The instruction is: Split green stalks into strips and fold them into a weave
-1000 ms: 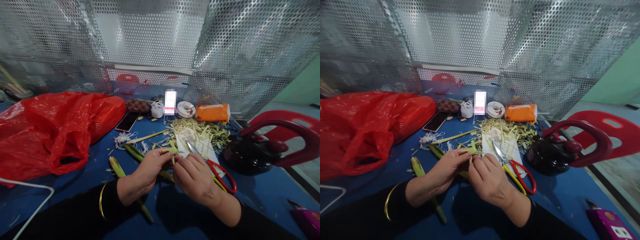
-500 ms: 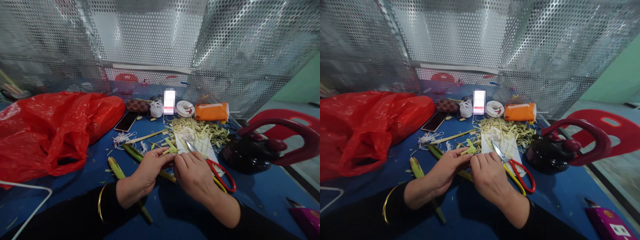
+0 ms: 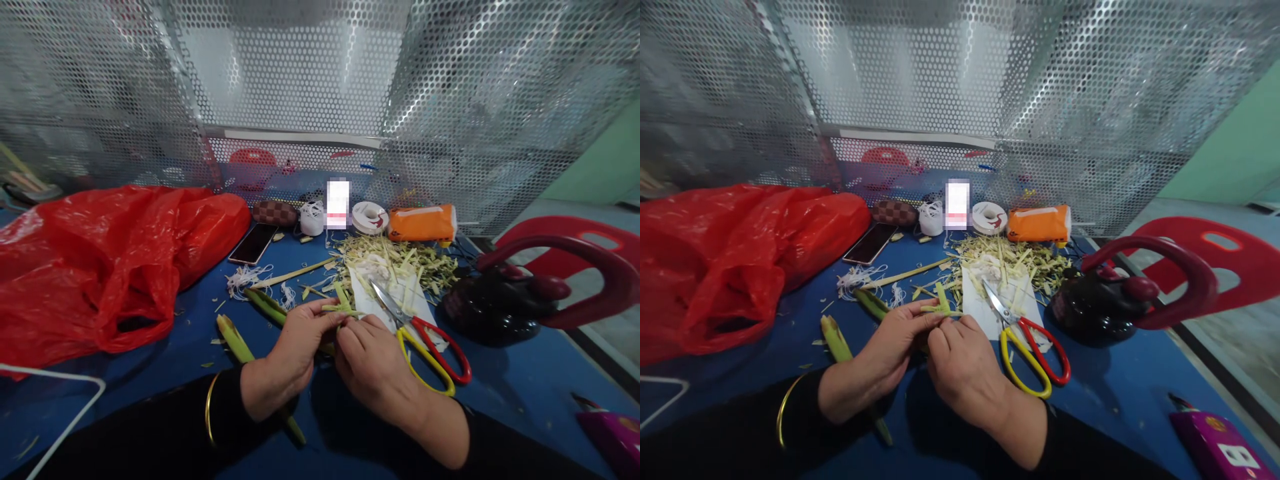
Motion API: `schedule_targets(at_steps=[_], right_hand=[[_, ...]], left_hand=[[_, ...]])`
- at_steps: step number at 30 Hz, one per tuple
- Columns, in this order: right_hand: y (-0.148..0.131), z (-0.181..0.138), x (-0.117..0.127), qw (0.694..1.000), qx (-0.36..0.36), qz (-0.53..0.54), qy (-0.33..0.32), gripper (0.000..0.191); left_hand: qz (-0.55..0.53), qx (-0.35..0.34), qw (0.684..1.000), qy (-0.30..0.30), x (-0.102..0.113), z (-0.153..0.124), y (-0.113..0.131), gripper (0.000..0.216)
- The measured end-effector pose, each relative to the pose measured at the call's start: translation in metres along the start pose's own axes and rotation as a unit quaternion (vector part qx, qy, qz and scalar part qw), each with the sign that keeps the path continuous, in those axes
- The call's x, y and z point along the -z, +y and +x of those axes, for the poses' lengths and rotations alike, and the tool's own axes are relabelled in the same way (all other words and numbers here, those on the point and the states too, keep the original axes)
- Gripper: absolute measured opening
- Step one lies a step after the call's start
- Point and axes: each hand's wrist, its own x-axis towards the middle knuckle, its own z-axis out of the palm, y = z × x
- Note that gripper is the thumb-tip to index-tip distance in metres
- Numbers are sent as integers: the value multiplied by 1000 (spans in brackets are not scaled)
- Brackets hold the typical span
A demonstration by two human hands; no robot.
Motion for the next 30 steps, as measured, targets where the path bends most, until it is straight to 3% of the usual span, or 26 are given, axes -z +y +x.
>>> schedule_targets(at_steps=[5, 8, 12, 15, 21, 30], right_hand=[[7, 4, 17, 1000, 3, -23, 3, 21], [20, 10, 31, 993, -101, -24, 49, 22], [35, 12, 32, 976, -181, 113, -47, 17], [34, 10, 26, 959, -213, 177, -59, 22], [21, 10, 27, 955, -208, 206, -57, 24], [27, 16, 42, 927, -235, 282, -81, 22]], left_hand=[[30, -15, 999, -30, 2, 4, 9, 33], [48, -33, 997, -50, 4, 6, 19, 30], [96, -15, 993, -73, 4, 5, 26, 32], [138, -13, 985, -100, 5, 5, 23, 32], [195, -72, 974, -94, 9, 10, 17, 22], [202, -53, 972, -111, 9, 12, 33, 21]])
